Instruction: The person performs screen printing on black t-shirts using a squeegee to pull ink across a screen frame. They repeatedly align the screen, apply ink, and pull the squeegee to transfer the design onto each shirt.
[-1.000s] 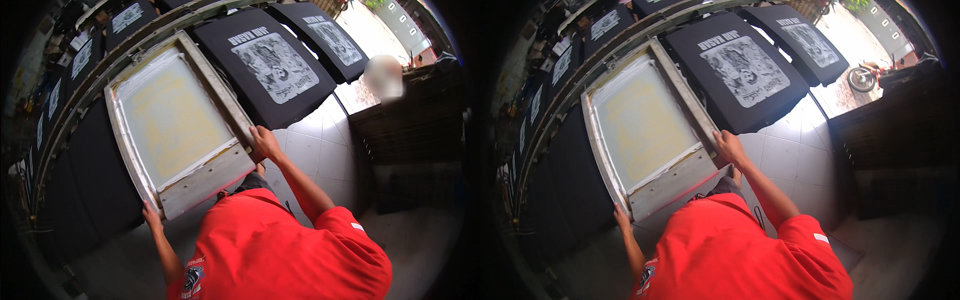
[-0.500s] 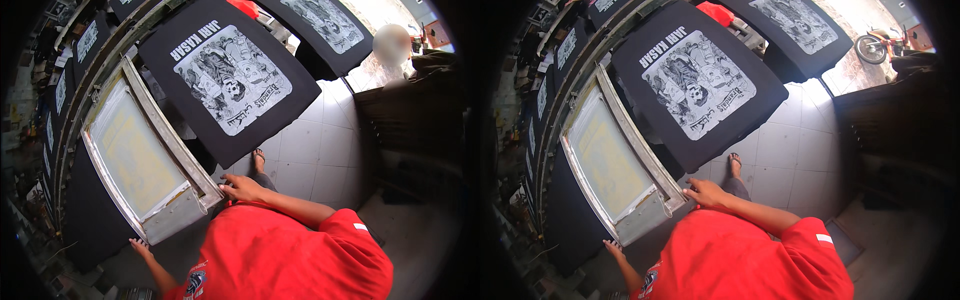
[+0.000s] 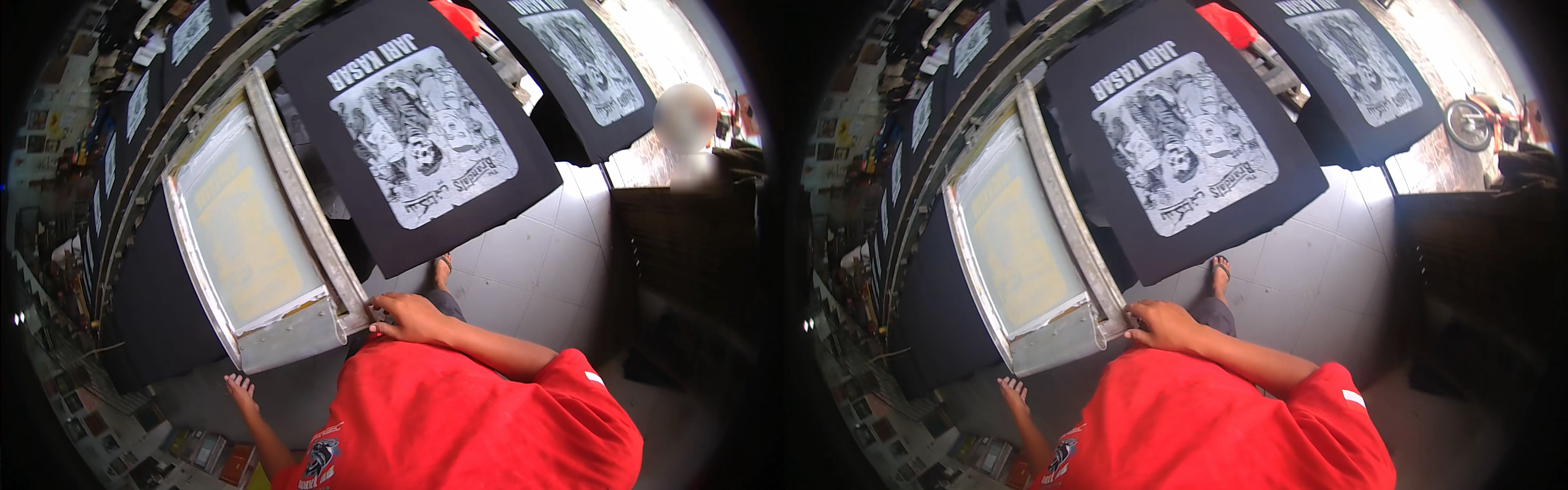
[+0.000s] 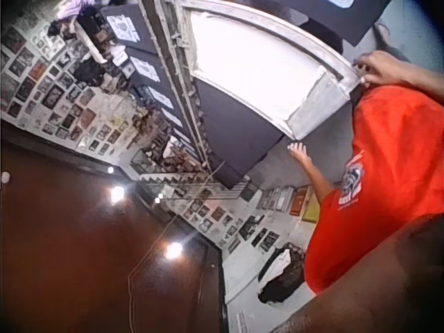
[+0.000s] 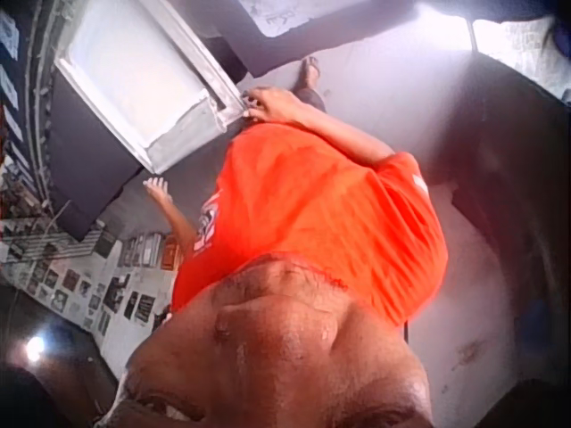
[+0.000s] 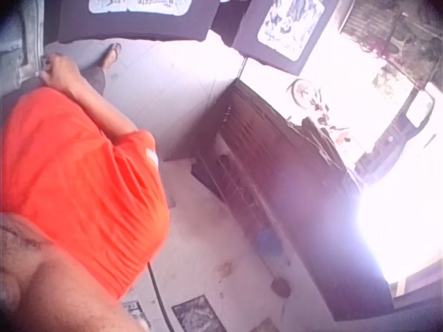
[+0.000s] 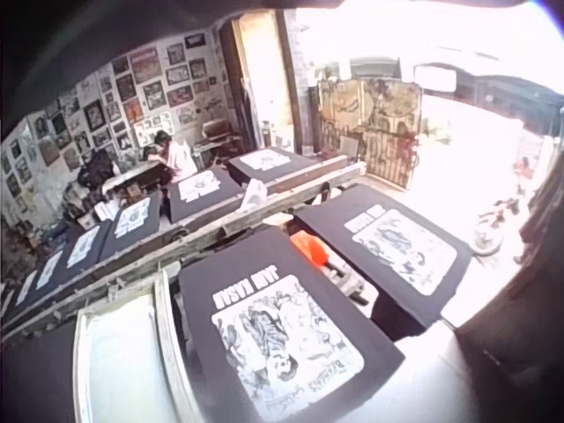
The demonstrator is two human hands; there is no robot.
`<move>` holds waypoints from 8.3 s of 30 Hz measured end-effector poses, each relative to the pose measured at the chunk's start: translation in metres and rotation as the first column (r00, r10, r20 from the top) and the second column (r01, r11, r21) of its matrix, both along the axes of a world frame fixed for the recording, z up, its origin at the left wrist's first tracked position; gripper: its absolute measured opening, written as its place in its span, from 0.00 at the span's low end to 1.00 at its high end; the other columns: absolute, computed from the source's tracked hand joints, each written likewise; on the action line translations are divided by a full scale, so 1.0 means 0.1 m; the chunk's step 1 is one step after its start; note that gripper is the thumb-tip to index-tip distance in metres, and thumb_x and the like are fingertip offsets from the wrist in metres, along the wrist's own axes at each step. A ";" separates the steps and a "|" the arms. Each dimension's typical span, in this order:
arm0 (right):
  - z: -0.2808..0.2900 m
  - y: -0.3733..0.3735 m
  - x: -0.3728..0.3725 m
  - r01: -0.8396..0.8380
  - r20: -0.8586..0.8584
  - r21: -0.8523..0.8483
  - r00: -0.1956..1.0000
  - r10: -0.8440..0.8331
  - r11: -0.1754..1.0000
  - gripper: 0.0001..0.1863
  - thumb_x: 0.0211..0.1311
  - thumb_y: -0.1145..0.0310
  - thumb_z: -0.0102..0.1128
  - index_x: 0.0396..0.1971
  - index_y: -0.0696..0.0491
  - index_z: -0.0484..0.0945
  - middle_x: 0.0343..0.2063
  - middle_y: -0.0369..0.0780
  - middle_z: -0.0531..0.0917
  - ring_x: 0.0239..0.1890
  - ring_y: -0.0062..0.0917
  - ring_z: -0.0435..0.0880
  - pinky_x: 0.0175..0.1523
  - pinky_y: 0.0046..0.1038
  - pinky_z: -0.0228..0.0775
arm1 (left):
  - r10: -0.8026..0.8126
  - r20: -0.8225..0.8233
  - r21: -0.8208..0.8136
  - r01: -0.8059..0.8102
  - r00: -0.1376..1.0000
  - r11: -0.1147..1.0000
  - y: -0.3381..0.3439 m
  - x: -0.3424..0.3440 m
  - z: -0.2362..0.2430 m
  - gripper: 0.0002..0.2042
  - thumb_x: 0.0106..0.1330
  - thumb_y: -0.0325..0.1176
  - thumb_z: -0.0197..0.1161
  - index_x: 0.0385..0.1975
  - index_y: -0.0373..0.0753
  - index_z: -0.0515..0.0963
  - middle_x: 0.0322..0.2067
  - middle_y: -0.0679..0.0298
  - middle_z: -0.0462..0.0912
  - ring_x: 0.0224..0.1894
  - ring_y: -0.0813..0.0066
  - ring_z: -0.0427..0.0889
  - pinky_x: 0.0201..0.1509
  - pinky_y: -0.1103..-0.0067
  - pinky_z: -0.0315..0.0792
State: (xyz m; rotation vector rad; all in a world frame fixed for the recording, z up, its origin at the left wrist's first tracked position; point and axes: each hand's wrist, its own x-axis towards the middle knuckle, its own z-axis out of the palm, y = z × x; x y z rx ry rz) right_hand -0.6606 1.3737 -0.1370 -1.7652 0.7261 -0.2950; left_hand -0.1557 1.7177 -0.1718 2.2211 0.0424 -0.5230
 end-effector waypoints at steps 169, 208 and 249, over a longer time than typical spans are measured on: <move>0.49 -1.84 2.87 -0.170 -0.345 -0.845 0.898 -0.275 0.506 0.06 0.48 0.66 0.61 0.27 0.48 0.76 0.27 0.40 0.81 0.32 0.38 0.83 0.37 0.39 0.77 | -0.885 0.454 0.433 0.842 0.104 0.321 -3.56 1.11 0.73 0.16 0.45 0.30 0.70 0.37 0.42 0.80 0.36 0.53 0.83 0.39 0.50 0.82 0.43 0.66 0.78; 0.27 0.24 2.07 -0.066 -0.225 -0.874 0.933 -0.281 0.481 0.15 0.37 0.74 0.63 0.32 0.54 0.79 0.35 0.38 0.83 0.38 0.32 0.83 0.41 0.31 0.78 | -0.732 0.677 0.362 0.900 -0.075 0.243 -1.63 0.31 0.45 0.13 0.46 0.23 0.64 0.35 0.33 0.81 0.34 0.56 0.83 0.39 0.57 0.84 0.47 0.68 0.79; 0.70 0.74 1.82 -0.039 -0.271 -0.807 0.911 -0.310 0.590 0.09 0.42 0.75 0.62 0.29 0.52 0.79 0.30 0.37 0.82 0.37 0.34 0.82 0.36 0.34 0.78 | -0.782 0.623 0.318 0.913 0.003 0.257 -1.16 0.08 0.87 0.14 0.44 0.21 0.67 0.35 0.37 0.82 0.34 0.58 0.84 0.40 0.58 0.83 0.45 0.68 0.78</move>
